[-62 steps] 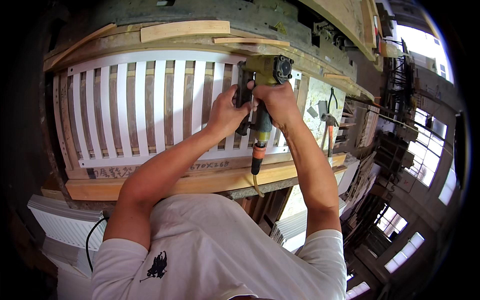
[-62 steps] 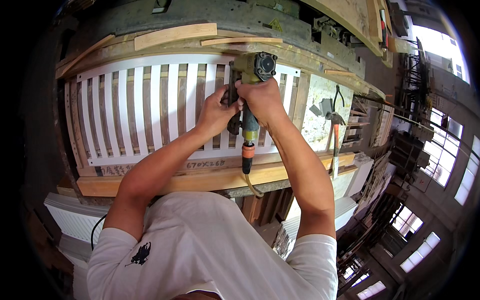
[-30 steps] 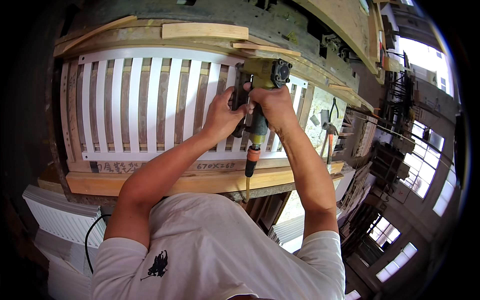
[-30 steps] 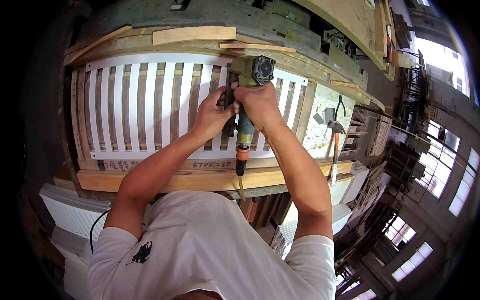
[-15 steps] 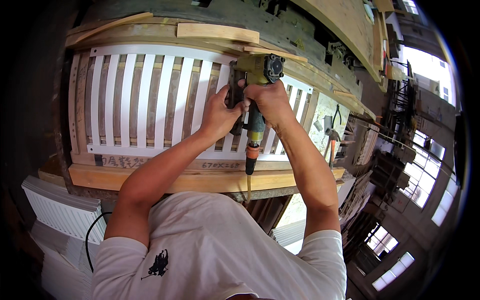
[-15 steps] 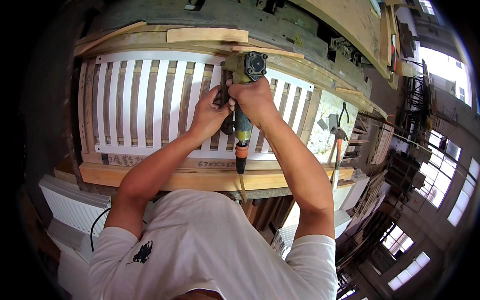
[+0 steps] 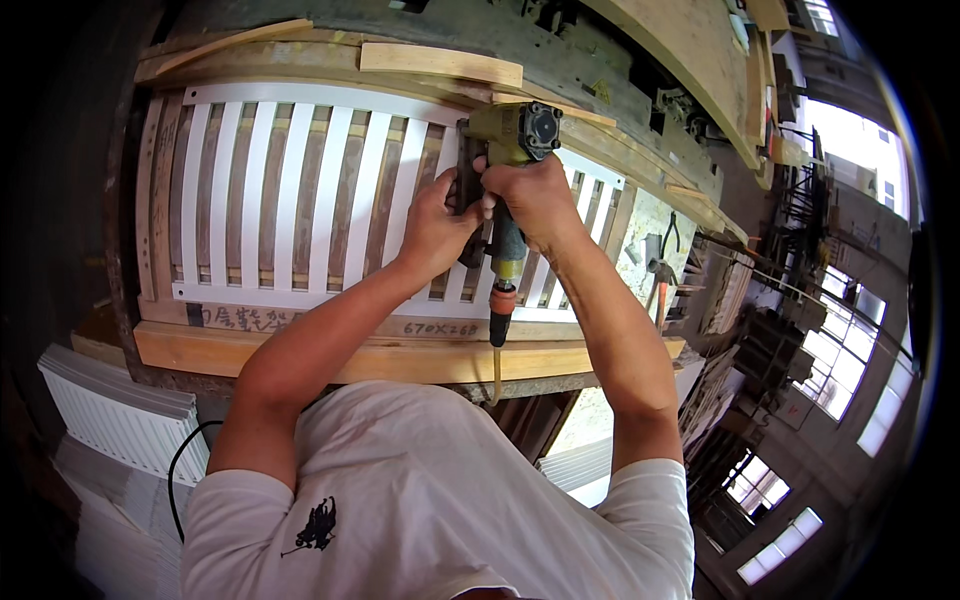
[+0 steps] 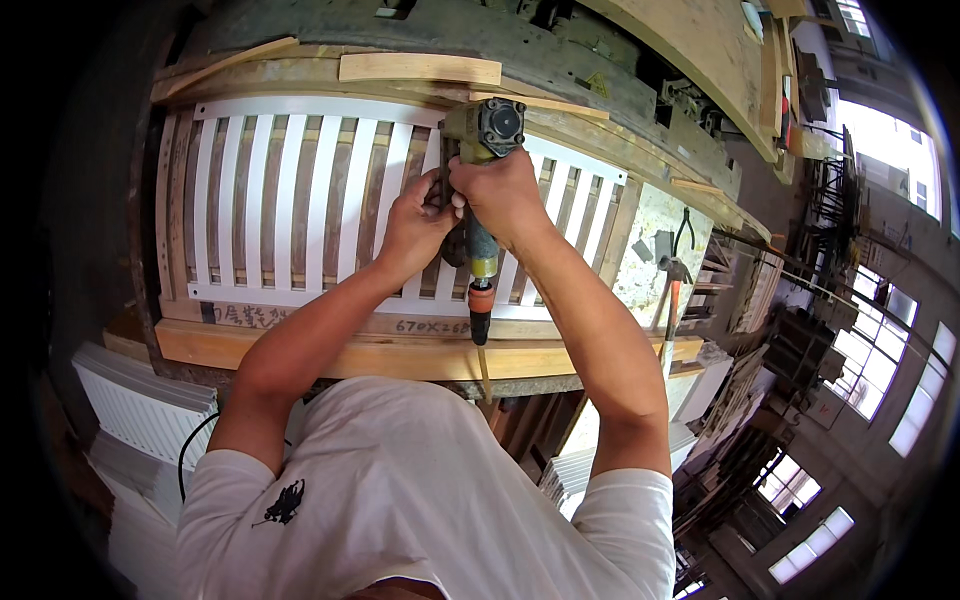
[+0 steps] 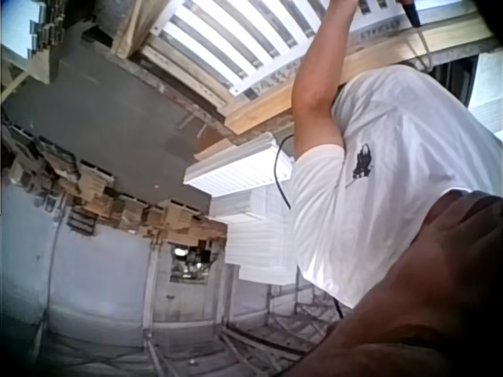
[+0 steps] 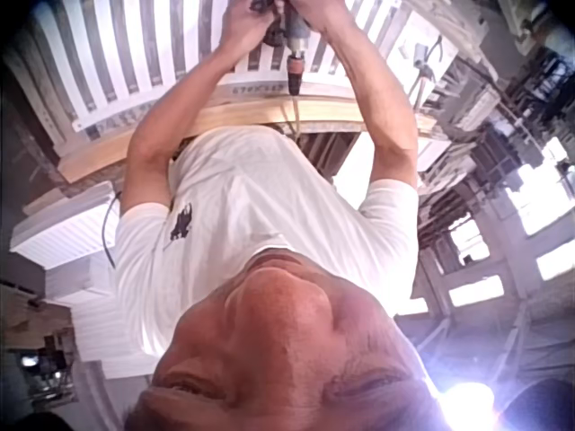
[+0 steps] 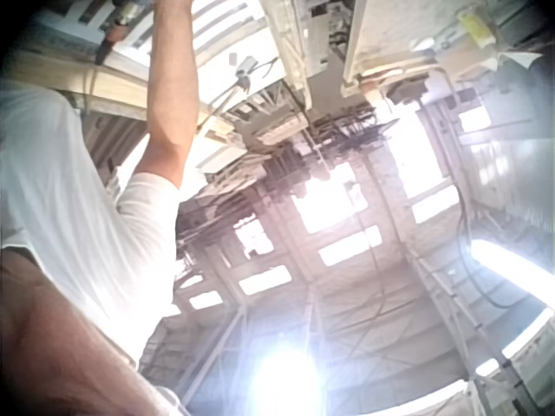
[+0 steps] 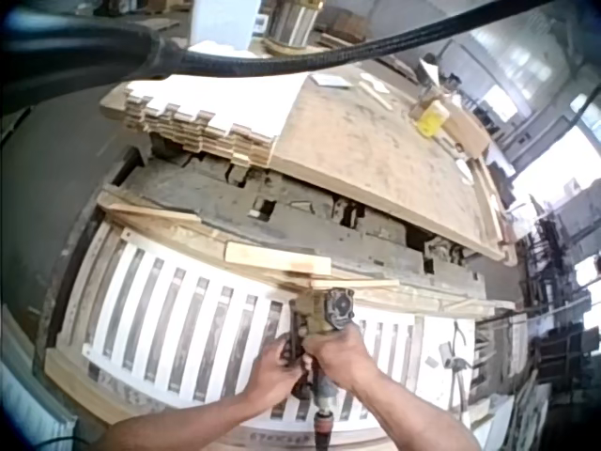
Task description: The person assembles a white slatted wooden panel by placing individual slats into a frame and securing them with a pneumatic nail gun. The person repeatedly positions slats and drives nails along the top and bottom edges of the panel.
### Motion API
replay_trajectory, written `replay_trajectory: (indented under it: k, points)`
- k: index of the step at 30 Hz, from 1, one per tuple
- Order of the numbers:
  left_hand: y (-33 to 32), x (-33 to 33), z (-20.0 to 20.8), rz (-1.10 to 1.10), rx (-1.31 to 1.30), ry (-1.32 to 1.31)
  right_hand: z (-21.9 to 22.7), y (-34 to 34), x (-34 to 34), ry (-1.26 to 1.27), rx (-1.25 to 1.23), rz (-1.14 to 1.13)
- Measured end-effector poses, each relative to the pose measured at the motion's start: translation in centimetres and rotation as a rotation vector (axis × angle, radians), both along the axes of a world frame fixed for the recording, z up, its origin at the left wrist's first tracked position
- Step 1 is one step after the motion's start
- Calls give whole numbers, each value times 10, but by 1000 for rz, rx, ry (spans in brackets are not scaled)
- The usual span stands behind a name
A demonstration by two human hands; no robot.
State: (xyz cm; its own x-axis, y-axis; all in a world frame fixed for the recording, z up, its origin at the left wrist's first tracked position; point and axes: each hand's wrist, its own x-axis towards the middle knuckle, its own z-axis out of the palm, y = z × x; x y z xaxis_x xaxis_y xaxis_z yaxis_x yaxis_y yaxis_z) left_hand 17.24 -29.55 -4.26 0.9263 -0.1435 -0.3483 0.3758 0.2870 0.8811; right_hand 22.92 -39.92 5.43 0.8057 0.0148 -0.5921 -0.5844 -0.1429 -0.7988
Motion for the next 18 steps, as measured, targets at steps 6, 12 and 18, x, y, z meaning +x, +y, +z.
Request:
replay_trajectory:
  k: [6,12,18]
  points:
    - [-3,-17,7,-36,282,2,13,-22,-20,50,41,-50]
    - [-17,-49,71,-238,496,-499,-1,-115,-59,81,964,-373]
    - [-35,-59,90,-526,591,-571,-53,-132,-113,-127,1367,-496]
